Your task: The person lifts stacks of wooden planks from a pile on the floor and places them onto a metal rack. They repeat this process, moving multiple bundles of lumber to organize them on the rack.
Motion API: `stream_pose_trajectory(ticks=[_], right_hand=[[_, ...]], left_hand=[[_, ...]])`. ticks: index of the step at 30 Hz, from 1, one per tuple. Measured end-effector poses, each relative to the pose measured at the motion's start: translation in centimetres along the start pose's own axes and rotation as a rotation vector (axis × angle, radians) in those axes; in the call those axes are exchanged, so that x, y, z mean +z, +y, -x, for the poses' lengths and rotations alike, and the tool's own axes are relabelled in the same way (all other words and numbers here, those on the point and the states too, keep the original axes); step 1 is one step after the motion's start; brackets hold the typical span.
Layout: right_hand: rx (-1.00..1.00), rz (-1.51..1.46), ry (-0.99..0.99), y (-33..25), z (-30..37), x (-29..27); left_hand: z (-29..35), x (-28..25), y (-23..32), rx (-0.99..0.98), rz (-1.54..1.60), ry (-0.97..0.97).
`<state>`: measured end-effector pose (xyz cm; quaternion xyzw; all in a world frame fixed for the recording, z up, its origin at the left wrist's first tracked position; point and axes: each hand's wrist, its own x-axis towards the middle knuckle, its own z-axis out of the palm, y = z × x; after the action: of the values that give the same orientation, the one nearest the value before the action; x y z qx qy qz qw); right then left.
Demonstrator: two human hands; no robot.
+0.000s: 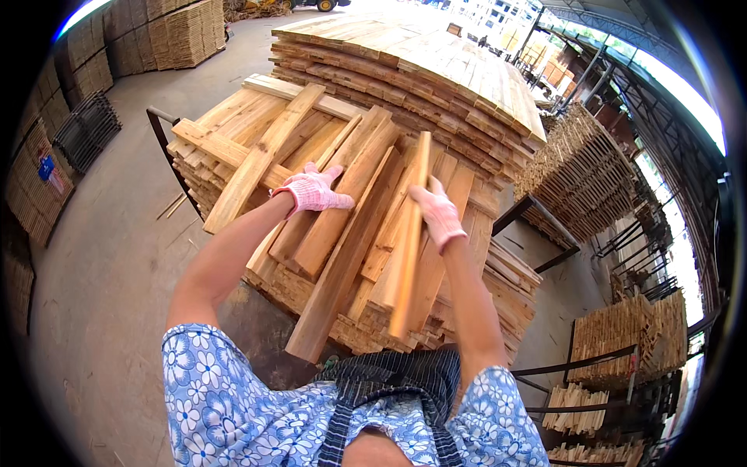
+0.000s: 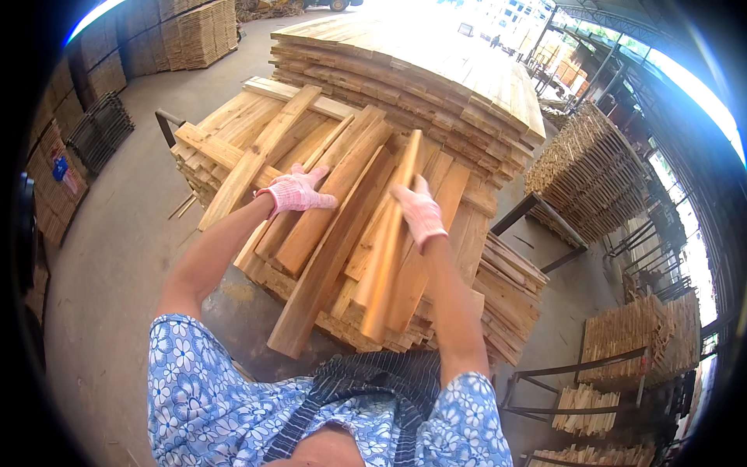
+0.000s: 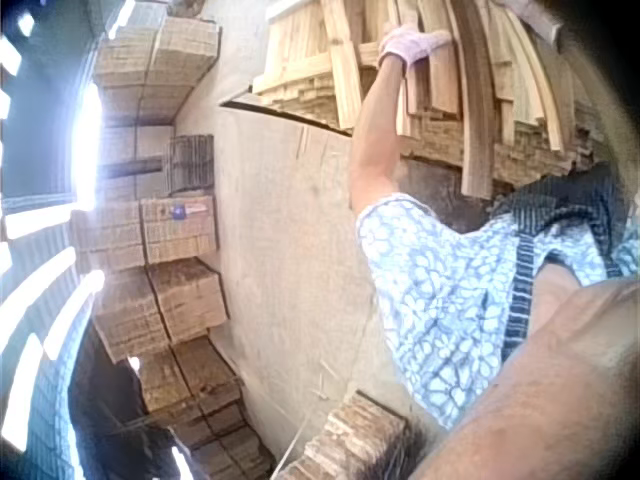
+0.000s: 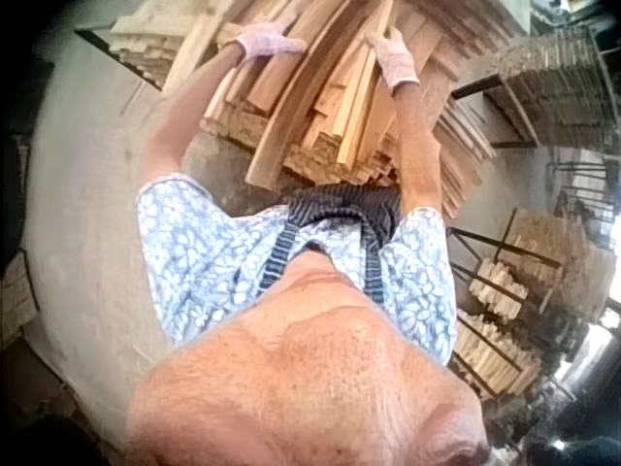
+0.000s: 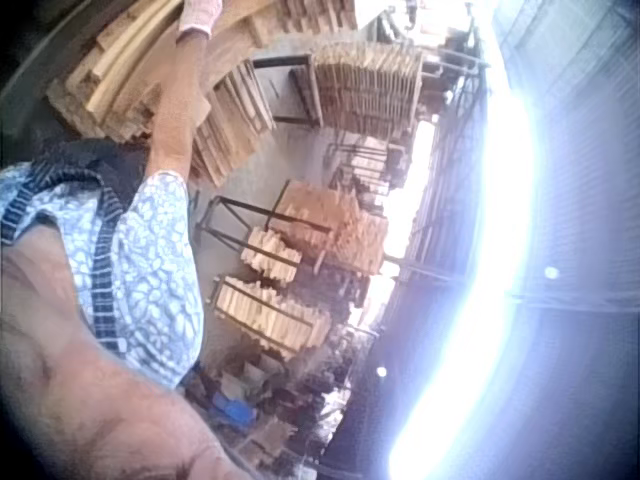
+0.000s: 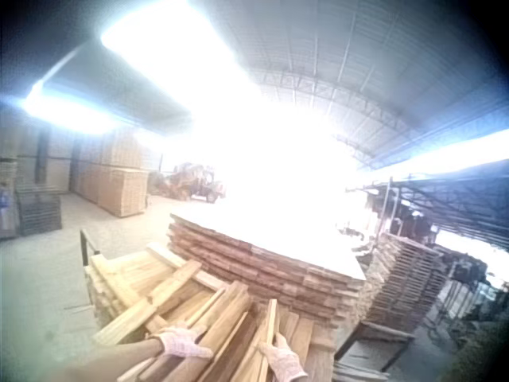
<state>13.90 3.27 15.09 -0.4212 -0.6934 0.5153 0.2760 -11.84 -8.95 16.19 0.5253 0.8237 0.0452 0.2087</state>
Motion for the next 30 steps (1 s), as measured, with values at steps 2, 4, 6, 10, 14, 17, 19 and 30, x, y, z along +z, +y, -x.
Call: stream_pose_trajectory(ticks=[2, 4, 6, 10, 14, 17, 19, 30], right_hand=[[0.024, -0.088, 0.067, 0.4, 2.9, -3.7], [-0.043, 0.144, 0.152, 3.4, 3.8, -8.3], [0.117, 0.568, 0.335, 8.2, 2.4, -12.9], [0.125, 1.078, 0.227, 14.6, -1.0, -15.4], [0.345, 0.875, 0.362, 12.5, -3.7, -8.5], [0.234, 0.951, 0.37, 12.3, -2.9, -8.8], [0.11, 1.232, 0.306, 8.5, -2.3, -8.3], [0.067, 0.912, 0.176, 2.0, 0.7, 7.5]], left_hand=[[0.2, 0.4, 0.0, -0.009, -0.006, -0.006], [0.7, 0.0, 0.4, -0.024, -0.014, -0.01], [1.3, 0.2, 2.7, -0.012, -0.081, -0.032], [2.8, 0.8, 6.4, 0.047, -0.061, -0.039], [3.3, 1.6, 6.4, 0.018, -0.114, -0.029], [3.1, 1.5, 6.3, 0.034, -0.109, -0.047], [2.3, 1.2, 5.0, 0.064, -0.116, -0.044], [-0.9, 0.9, -1.9, 0.04, 0.132, 0.092]])
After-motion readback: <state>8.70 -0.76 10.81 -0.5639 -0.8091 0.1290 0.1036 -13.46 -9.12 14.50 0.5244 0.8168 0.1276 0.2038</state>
